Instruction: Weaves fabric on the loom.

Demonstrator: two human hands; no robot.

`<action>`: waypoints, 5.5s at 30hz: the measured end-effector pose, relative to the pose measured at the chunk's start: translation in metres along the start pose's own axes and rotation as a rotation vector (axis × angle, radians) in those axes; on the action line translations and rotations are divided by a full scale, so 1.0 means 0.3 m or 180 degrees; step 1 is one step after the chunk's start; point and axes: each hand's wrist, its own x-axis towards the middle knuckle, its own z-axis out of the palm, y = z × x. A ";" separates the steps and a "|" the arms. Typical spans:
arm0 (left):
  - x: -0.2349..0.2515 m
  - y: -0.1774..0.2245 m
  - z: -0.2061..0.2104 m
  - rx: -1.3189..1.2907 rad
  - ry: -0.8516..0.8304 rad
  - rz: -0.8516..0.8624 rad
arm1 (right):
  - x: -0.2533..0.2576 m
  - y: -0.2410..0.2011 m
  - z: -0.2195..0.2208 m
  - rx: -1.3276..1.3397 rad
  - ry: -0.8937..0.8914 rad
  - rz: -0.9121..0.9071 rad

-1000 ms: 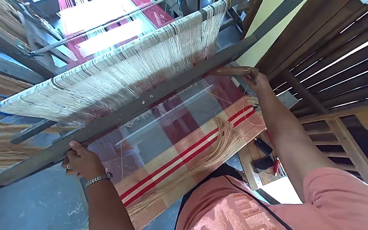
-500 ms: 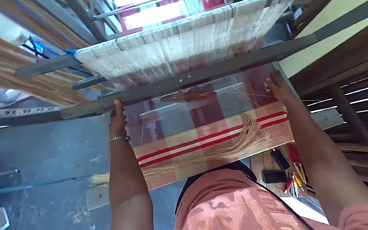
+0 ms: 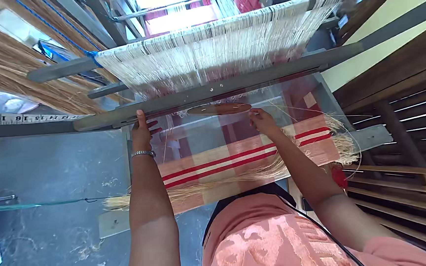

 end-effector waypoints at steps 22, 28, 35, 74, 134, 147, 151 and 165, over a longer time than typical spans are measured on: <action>0.116 -0.114 -0.026 0.0246 -0.0264 0.0624 | -0.033 -0.022 0.077 0.1734 -0.0848 0.0266; 0.100 -0.086 -0.030 0.0105 -0.0332 0.0773 | -0.126 0.044 -0.213 0.0840 0.0524 -0.0503; -0.011 -0.145 -0.132 -0.0147 0.0390 0.0806 | -0.119 0.407 -0.632 -0.1350 0.1851 0.0186; -0.521 -0.361 -0.439 0.1977 0.1659 0.1683 | -0.146 0.448 -0.530 -0.2632 0.1843 0.0334; -0.717 -0.656 0.205 0.2748 0.1154 0.1499 | -0.258 -0.035 -0.096 -0.2673 0.0512 -0.1343; -0.721 -0.647 0.201 0.2863 0.1373 0.1355 | -0.248 0.007 -0.062 -0.2428 0.0862 -0.1629; -0.747 -0.616 0.215 0.3011 0.1388 0.1448 | -0.260 0.007 -0.033 -0.2190 0.1146 -0.1486; -0.718 -0.634 0.216 0.3135 0.1425 0.1409 | -0.252 0.019 -0.034 -0.1836 0.1113 -0.1741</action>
